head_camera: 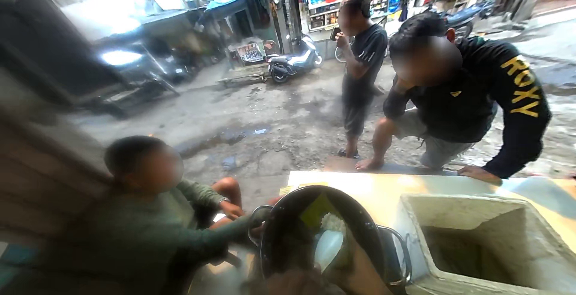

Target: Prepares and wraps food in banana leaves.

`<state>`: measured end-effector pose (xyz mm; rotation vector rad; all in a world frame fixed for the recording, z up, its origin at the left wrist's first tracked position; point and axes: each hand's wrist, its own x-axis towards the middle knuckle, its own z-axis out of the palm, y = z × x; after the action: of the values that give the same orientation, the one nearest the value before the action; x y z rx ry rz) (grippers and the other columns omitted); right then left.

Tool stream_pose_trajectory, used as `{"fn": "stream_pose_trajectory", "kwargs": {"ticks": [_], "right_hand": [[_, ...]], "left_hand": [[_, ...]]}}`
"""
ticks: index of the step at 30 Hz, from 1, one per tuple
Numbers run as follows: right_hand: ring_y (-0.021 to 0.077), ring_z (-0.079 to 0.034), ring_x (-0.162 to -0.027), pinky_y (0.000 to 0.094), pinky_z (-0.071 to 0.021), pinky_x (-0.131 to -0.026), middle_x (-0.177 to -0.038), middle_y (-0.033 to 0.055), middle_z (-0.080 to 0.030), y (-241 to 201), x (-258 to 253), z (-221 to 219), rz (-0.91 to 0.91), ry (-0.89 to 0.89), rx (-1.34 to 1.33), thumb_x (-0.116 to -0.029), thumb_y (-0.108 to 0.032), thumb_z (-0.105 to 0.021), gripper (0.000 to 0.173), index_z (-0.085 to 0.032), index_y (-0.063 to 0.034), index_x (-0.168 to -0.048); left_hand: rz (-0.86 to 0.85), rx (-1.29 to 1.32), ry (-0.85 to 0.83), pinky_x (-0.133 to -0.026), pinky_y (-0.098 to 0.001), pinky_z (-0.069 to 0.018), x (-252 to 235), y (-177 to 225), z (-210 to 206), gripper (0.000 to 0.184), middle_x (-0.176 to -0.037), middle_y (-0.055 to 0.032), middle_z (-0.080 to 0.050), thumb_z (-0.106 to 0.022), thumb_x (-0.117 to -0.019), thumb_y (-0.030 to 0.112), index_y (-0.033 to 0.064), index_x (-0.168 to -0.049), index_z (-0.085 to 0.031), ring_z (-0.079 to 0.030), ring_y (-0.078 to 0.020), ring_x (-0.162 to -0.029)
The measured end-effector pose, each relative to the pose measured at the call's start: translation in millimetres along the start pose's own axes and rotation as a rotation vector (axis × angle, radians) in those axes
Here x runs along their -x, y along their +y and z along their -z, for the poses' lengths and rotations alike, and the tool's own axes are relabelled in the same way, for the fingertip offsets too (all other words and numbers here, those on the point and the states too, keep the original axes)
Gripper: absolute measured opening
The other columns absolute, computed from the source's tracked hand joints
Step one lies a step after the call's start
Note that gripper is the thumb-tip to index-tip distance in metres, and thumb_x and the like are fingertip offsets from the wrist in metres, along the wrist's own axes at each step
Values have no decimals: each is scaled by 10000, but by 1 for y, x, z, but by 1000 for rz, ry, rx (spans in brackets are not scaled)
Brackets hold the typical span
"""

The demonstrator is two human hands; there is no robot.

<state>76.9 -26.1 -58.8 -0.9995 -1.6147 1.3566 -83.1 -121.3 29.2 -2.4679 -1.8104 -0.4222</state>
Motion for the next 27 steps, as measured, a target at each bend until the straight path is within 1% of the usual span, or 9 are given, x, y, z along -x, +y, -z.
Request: {"fn": "stream_pose_trajectory", "kwargs": {"ticks": [4,6,10,13,16,19,21,25,27], "right_hand": [[178,-689,-1059,372,-549,-970,-1163,173,-689,-10,2,1,-109,-70,142,-739,-152,-850,953,-329,103,-1495],[220,-687,-1083,407,-534,-996,-1178,190,-688,-14,2,2,-130,-87,203,-760,-159,-843,946,-322,100,-1505],[274,-692,-1089,452,-536,-991,-1190,214,-689,-15,3,0,-62,-91,265,-776,-123,-817,915,-331,82,-1523],[239,-699,-1074,430,-552,-972,-1199,176,-697,-13,3,-1,-25,-111,260,-781,-102,-810,884,-364,22,-1535],[196,-693,-1093,398,-557,-980,-1219,154,-696,-9,5,-3,9,-71,213,-757,-87,-822,873,-400,25,-1514],[158,-681,-1104,344,-551,-985,-1227,173,-680,-2,4,-2,32,25,133,-735,-98,-848,913,-376,82,-1495],[110,-667,-1104,287,-543,-986,-1226,160,-672,0,4,-2,35,60,85,-731,-117,-864,917,-376,97,-1478],[91,-674,-1071,273,-546,-968,-1183,144,-689,-3,5,-2,70,75,109,-729,-129,-865,852,-439,96,-1431],[94,-679,-1062,278,-548,-966,-1171,146,-696,-6,6,-1,89,71,145,-736,-125,-860,828,-450,95,-1422]], "left_hand": [[61,16,35,-731,-388,-601,-2,8,-12,260,-927,-104,-772,-590,-962,65,22,-1158,-755,-756,-266,-819],[91,53,82,-666,-386,-596,0,7,-23,270,-858,-106,-747,-608,-945,90,32,-1159,-761,-732,-261,-744],[301,249,74,-665,-391,-595,2,5,-17,287,-915,-93,-766,-640,-914,119,71,-1163,-773,-735,-230,-746],[424,370,18,-750,-385,-596,6,0,-10,294,-1003,-92,-771,-631,-936,138,52,-1190,-751,-735,-212,-816],[493,446,-39,-800,-408,-606,13,-15,-4,306,-1007,-98,-759,-640,-957,166,34,-1221,-719,-733,-207,-860],[543,446,-20,-685,-393,-586,18,-22,17,319,-990,-85,-758,-651,-957,196,47,-1230,-721,-701,-187,-740],[519,426,5,-644,-373,-577,21,-19,29,306,-1002,-65,-764,-661,-954,203,77,-1222,-738,-687,-164,-698],[421,383,-26,-641,-397,-568,18,-11,30,292,-971,-57,-757,-659,-936,179,119,-1203,-761,-687,-189,-723],[408,369,-26,-680,-416,-579,13,-7,23,284,-966,-62,-759,-651,-930,165,118,-1184,-770,-706,-207,-767]]}}
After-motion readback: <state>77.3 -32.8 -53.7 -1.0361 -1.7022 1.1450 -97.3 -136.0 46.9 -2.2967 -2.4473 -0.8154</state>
